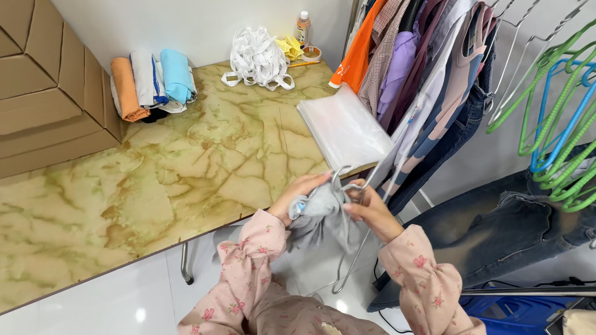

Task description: The person picks up folded jeans from a table, unfolds them, and hangs them on a hanger. They then repeat this process with a pair of shorts and a grey sweatshirt, placing each item on a clothing rack.

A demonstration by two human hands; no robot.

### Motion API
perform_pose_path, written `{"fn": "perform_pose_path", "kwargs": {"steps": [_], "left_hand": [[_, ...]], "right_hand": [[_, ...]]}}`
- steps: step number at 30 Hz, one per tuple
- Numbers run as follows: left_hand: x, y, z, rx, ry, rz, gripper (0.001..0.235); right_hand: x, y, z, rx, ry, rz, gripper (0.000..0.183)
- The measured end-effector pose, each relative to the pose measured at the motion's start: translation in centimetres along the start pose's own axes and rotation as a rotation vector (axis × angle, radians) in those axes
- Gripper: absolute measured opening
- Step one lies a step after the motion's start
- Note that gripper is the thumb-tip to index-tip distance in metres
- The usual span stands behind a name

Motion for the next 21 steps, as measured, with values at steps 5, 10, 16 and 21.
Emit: {"fn": "perform_pose_path", "kwargs": {"steps": [5,10,16,21], "left_hand": [[-2.6,-3.5,-2.3,-0.109,0.127,0.081,0.031],[-1.3,-2.8,-2.5,-0.051,0.246,0.205,0.042],[1.5,-2.6,-3.4,-0.331,0.541,0.689,0.033],[-0.7,1.1,-6.6,-0.497,0.324,0.202,0.042]], "right_hand": [[0.1,2.4,-0.5,0.082,0.081,0.107,0.038],[-0.1,6.7,-4.3,-0.068,0.253,0.334,0.047],[0.4,2.2,-0.7,-0.143,0.163,0.516,0.047],[0.9,5.3,-3.3,-0.069,0.099,0.384,0.018]]}}
Point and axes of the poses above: each hand's wrist, its own x-axis away from the middle knuckle, its own y-axis out of the palm, z = x × y, the point moved 3 cm from there along -x, towards the middle knuckle, and after that the axes turned 10 degrees about -z, right-handed, at the moved point
